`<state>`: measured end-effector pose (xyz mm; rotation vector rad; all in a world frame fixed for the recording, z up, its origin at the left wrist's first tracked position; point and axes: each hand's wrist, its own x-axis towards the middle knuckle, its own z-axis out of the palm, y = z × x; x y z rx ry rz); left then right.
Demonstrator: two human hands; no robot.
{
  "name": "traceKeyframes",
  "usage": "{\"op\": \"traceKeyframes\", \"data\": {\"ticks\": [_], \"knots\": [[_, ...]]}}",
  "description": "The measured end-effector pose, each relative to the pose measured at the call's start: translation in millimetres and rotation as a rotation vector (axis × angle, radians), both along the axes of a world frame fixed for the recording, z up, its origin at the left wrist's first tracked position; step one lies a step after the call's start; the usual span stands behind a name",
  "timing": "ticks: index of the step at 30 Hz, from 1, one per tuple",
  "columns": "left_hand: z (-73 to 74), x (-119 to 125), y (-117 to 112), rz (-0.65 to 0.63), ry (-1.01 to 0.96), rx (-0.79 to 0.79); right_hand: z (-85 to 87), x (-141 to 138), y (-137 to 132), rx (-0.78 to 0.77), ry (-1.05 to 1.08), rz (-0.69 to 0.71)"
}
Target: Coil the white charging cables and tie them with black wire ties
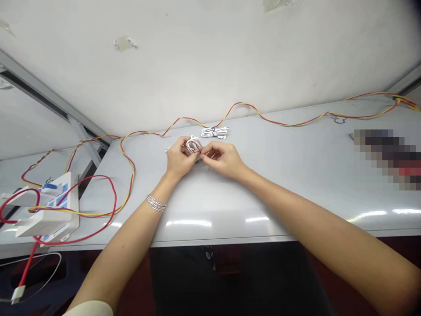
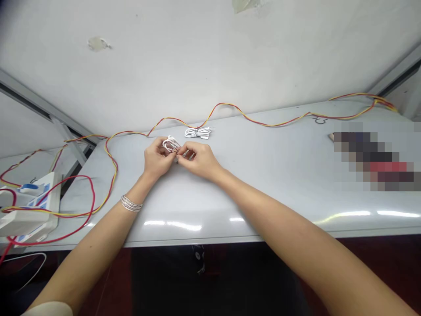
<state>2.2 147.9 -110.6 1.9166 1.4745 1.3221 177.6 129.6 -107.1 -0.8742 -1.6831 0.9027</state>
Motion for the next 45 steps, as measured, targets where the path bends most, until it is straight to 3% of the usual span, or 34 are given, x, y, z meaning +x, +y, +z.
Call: {"op": "traceKeyframes", "data": {"ticks": [20,27,35,41,45], "knots": [[2.8,0.5,-3.4,-0.155,0.027,0.025,4.5,-4.0,-2.2,-0.029,0.235,-0.029],[2.0,-0.5,-3.4,-0.244,-0.047,0.053,5.8,-5.8,0.7,-0.04,0.34,-0.133],[-5.0,-1.9,1.8,-0.294,-0.239,0.005,3.7,-1.5,4.6,0.005,0.201,-0.165],[-4.3,-2.2,4.0,-0.322,-0.35,-0.016,0.0,-0.1,6.6,-0.057,0.095,-0.132],[-4.7,-0.7,5.3,-0.275,-0.374,0.01,0.1,0.1,5.9,-0.056,0.096,-0.134]]}}
